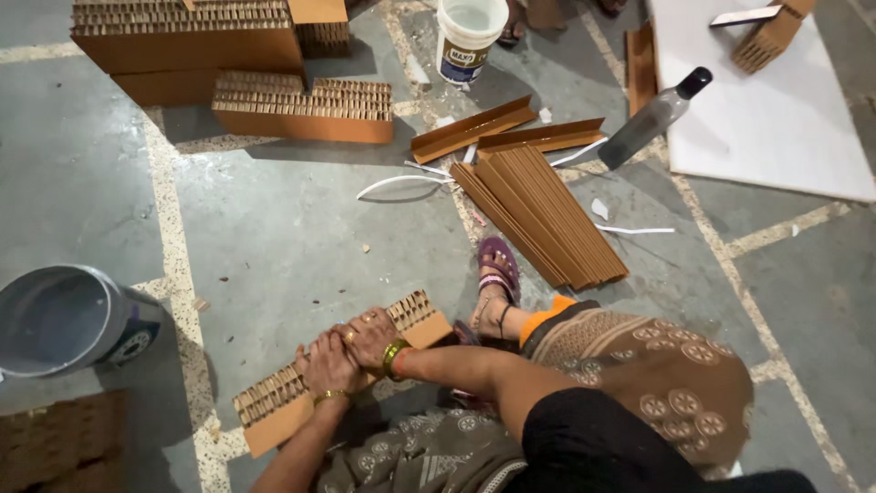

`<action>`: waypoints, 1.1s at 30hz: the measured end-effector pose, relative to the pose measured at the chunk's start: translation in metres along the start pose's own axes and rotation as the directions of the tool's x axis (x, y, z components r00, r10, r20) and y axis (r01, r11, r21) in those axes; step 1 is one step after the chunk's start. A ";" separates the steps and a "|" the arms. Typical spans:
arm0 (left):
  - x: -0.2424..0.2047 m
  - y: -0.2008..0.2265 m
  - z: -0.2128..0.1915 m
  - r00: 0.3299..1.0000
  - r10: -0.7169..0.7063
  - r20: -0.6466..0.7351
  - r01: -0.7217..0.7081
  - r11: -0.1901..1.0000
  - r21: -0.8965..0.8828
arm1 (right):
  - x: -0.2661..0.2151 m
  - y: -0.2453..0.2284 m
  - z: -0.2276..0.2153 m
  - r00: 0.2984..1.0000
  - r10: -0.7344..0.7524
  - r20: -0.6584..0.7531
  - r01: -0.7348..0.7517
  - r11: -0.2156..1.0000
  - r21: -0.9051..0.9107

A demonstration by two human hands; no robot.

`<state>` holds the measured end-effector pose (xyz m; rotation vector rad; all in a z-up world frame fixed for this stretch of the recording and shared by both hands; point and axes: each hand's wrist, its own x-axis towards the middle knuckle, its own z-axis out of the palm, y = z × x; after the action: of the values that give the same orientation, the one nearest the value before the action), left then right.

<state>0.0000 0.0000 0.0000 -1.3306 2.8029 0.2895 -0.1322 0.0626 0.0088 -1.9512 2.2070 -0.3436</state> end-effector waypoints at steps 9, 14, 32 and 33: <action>-0.014 -0.017 -0.070 0.995 0.011 0.102 -0.011 1.000 -0.005 | -0.010 0.017 -0.042 1.000 -0.025 -0.008 0.024 0.994 -0.102; -0.035 -0.102 -0.051 0.991 0.039 -0.127 -0.041 0.999 -0.015 | -0.030 0.085 -0.075 0.984 0.030 -0.176 -0.023 0.999 0.041; -0.048 -0.106 -0.048 0.975 0.084 -0.206 -0.074 0.996 0.053 | -0.028 0.086 -0.081 0.996 0.093 -0.015 -0.093 0.995 0.037; -0.049 -0.107 -0.045 0.973 0.078 -0.217 -0.068 0.996 0.055 | -0.028 0.084 -0.081 0.995 0.099 -0.015 -0.098 0.995 0.015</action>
<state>0.1157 -0.0368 0.0325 -1.3275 3.0212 0.0819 -0.2313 0.1046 0.0616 -1.8306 2.2943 -0.3601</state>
